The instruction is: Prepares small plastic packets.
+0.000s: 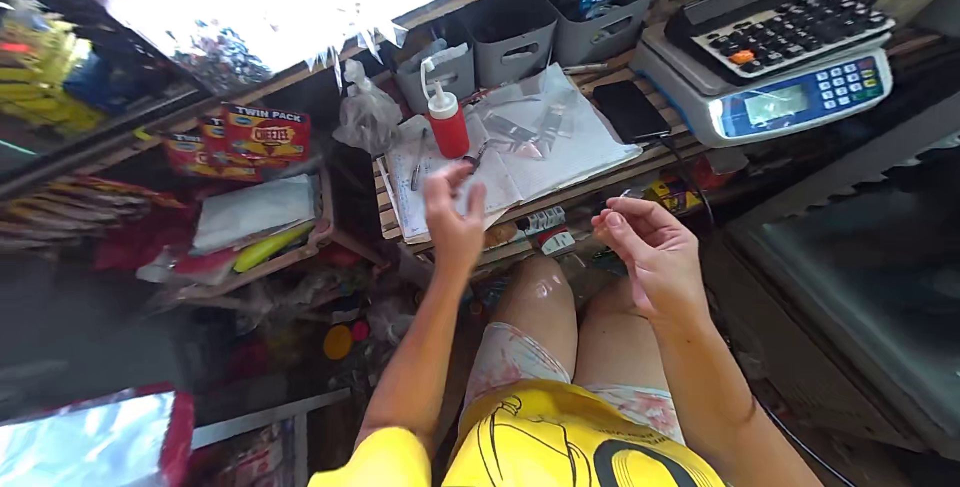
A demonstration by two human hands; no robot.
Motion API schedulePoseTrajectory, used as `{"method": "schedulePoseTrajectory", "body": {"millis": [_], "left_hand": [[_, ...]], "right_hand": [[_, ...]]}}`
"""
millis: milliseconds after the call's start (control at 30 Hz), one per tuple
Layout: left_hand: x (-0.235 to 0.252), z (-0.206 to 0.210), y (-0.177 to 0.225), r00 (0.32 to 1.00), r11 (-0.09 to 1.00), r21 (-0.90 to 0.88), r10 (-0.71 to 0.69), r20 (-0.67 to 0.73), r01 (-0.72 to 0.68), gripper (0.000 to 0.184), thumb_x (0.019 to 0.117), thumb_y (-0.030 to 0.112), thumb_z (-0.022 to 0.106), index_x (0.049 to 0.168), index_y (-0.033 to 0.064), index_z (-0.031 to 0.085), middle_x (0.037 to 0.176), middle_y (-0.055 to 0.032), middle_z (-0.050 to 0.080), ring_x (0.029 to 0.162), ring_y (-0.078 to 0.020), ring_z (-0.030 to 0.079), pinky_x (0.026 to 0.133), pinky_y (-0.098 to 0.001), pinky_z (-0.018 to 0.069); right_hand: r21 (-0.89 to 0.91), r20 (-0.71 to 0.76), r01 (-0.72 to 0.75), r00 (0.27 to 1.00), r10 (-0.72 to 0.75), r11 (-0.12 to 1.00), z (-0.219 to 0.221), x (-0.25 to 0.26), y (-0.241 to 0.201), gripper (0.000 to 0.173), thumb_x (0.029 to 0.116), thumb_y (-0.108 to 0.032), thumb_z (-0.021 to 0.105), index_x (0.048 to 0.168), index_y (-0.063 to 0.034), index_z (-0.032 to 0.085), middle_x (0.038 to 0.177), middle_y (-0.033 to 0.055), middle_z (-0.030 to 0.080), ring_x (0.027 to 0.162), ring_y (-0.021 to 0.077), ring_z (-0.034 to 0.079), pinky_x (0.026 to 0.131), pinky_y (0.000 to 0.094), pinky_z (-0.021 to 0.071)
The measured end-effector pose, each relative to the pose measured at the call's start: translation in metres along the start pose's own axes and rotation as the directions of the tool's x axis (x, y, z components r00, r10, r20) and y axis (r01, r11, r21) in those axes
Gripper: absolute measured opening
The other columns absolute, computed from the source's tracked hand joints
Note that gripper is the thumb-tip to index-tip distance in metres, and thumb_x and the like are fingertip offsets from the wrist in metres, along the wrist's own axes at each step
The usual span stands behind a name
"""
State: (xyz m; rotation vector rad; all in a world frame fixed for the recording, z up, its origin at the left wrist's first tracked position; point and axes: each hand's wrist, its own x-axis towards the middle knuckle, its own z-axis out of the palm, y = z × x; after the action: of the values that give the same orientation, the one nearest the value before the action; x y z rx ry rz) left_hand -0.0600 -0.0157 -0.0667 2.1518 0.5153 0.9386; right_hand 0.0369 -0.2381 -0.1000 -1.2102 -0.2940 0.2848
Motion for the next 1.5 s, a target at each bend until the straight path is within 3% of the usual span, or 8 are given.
{"method": "schedulePoseTrajectory", "body": {"millis": [67, 200, 300, 433, 567, 800, 967, 1500], "left_hand": [[0.048, -0.005, -0.017, 0.991, 0.998, 0.011, -0.06, -0.118, 0.061, 0.06, 0.0935, 0.021, 0.07, 0.142, -0.0064, 0.048, 0.139, -0.0256, 0.056, 0.13, -0.035, 0.053, 0.106, -0.0472, 0.0459], [0.11, 0.012, -0.05, 0.973, 0.97, 0.072, -0.23, -0.016, 0.231, 0.099, 0.0809, 0.03, 0.087, 0.156, -0.0021, 0.031, 0.149, -0.028, 0.048, 0.14, -0.0467, 0.041, 0.115, -0.0609, 0.0336], [0.127, 0.022, -0.064, 0.969, 0.963, 0.114, -0.246, 0.025, 0.242, 0.086, 0.0825, 0.028, 0.085, 0.151, -0.0016, 0.041, 0.14, -0.028, 0.056, 0.135, -0.0456, 0.048, 0.112, -0.065, 0.0357], [0.114, 0.011, -0.041, 0.993, 0.989, 0.102, 0.097, 0.067, -0.104, 0.075, 0.0823, 0.023, 0.085, 0.142, -0.005, 0.051, 0.139, -0.0257, 0.057, 0.131, -0.0361, 0.055, 0.112, -0.0509, 0.0433], [0.08, 0.007, 0.003, 0.892, 0.907, 0.008, 0.411, 0.186, -0.42, 0.067, 0.0787, 0.016, 0.087, 0.137, -0.0011, 0.058, 0.133, -0.0202, 0.06, 0.126, -0.0291, 0.058, 0.109, -0.0428, 0.0479], [0.055, 0.007, 0.048, 0.717, 0.733, 0.055, 0.644, 0.268, -0.678, 0.05, 0.0852, 0.009, 0.079, 0.134, 0.011, 0.067, 0.129, -0.0147, 0.063, 0.124, -0.0309, 0.055, 0.106, -0.0408, 0.046], [0.059, 0.005, 0.061, 0.623, 0.639, 0.066, 0.715, 0.316, -0.767, 0.039, 0.0949, 0.011, 0.068, 0.133, 0.015, 0.068, 0.131, -0.0139, 0.063, 0.132, -0.0341, 0.052, 0.11, -0.0478, 0.0438], [0.061, 0.003, 0.068, 0.484, 0.501, 0.086, 0.757, 0.439, -0.861, 0.045, 0.0916, 0.0, 0.067, 0.132, 0.0203, 0.07, 0.13, -0.0131, 0.065, 0.134, -0.038, 0.051, 0.116, -0.053, 0.0368]], "right_hand": [[-0.018, 0.016, 0.022, 1.0, -0.022, 1.0, 0.005, -0.003, -0.004, 0.017, 0.0938, 0.0, 0.068, 0.109, -0.0057, 0.073, 0.094, 0.0033, 0.074, 0.085, 0.0124, 0.073, 0.082, 0.0287, 0.0626], [-0.047, 0.095, 0.052, 0.994, -0.047, 0.998, 0.007, -0.003, -0.017, 0.019, 0.0975, -0.005, 0.065, 0.114, -0.0032, 0.075, 0.1, 0.0057, 0.077, 0.092, 0.015, 0.074, 0.087, 0.0295, 0.0619], [-0.04, 0.109, 0.079, 0.991, -0.074, 0.996, 0.003, -0.004, -0.027, 0.02, 0.0969, -0.003, 0.066, 0.115, -0.0023, 0.075, 0.1, 0.0067, 0.078, 0.092, 0.0155, 0.075, 0.088, 0.0294, 0.0621], [-0.071, 0.125, 0.158, 0.981, -0.148, 0.985, -0.005, -0.003, -0.033, 0.018, 0.0915, -0.002, 0.072, 0.109, -0.0047, 0.076, 0.096, 0.0044, 0.077, 0.086, 0.0129, 0.074, 0.081, 0.0273, 0.063], [-0.085, 0.166, 0.179, 0.973, -0.163, 0.98, -0.007, -0.005, -0.038, 0.018, 0.0978, -0.006, 0.066, 0.113, -0.0045, 0.075, 0.102, 0.0058, 0.077, 0.093, 0.0154, 0.075, 0.086, 0.0295, 0.0627], [-0.083, 0.191, 0.241, 0.956, -0.222, 0.967, -0.002, -0.009, -0.041, 0.019, 0.0937, -0.003, 0.072, 0.112, -0.0034, 0.076, 0.098, 0.0047, 0.077, 0.088, 0.0142, 0.075, 0.082, 0.0275, 0.0636], [-0.131, 0.211, 0.274, 0.947, -0.243, 0.953, -0.004, -0.011, -0.043, 0.02, 0.0905, -0.005, 0.076, 0.11, -0.0047, 0.076, 0.099, 0.0034, 0.077, 0.088, 0.0128, 0.075, 0.081, 0.0266, 0.0636], [-0.18, 0.199, 0.14, 0.974, -0.104, 0.974, -0.001, -0.015, -0.05, 0.012, 0.0934, -0.016, 0.074, 0.103, -0.0096, 0.076, 0.088, -0.0015, 0.076, 0.08, 0.0081, 0.073, 0.075, 0.0237, 0.062]]}}
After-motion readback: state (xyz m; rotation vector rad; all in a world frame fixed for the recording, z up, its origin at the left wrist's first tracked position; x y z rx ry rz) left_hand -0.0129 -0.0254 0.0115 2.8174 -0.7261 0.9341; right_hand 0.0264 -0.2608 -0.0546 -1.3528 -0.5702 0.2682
